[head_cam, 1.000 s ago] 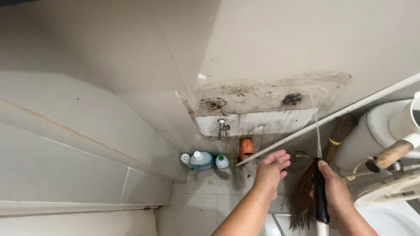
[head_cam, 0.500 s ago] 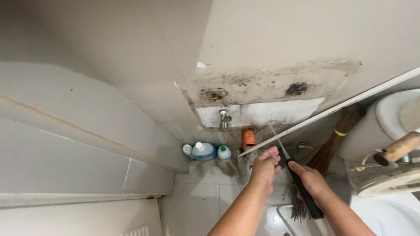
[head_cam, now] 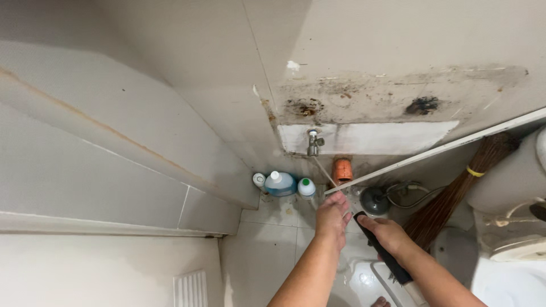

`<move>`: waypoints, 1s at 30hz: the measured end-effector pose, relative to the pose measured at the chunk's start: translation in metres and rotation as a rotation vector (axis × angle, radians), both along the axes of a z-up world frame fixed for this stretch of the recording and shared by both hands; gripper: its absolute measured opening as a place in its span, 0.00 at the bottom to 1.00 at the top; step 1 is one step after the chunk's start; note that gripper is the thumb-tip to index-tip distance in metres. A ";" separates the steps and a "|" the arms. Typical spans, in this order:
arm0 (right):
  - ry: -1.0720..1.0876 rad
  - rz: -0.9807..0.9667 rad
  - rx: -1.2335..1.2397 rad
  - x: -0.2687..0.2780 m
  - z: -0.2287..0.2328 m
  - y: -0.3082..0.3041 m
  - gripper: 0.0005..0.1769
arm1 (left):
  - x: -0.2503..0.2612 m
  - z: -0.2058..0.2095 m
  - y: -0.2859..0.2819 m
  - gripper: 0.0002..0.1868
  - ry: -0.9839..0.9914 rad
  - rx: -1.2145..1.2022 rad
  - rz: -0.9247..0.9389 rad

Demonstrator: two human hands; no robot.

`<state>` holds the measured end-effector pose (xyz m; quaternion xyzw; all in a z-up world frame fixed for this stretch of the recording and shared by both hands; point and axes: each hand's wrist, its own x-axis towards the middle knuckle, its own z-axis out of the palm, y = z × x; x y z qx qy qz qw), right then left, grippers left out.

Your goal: The person scrubs a stained section of a tiled wall using a sponge and a handheld shower head. They repeatedly wet the wall, scrub the grime, and rinse the area, focusing on the lower portion near the floor and plumbing fixtures.

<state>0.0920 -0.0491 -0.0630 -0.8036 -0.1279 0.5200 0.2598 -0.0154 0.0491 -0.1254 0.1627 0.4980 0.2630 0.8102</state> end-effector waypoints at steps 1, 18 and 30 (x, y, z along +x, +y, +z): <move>-0.002 0.005 -0.009 -0.002 0.004 0.000 0.35 | -0.003 -0.002 0.001 0.20 0.013 -0.012 0.013; 0.020 -0.410 -0.080 0.050 -0.036 -0.056 0.33 | -0.003 -0.041 -0.021 0.22 -0.012 -0.034 -0.043; 0.023 -0.434 -0.140 0.059 -0.056 -0.083 0.33 | 0.012 -0.047 -0.054 0.21 0.013 -0.092 -0.225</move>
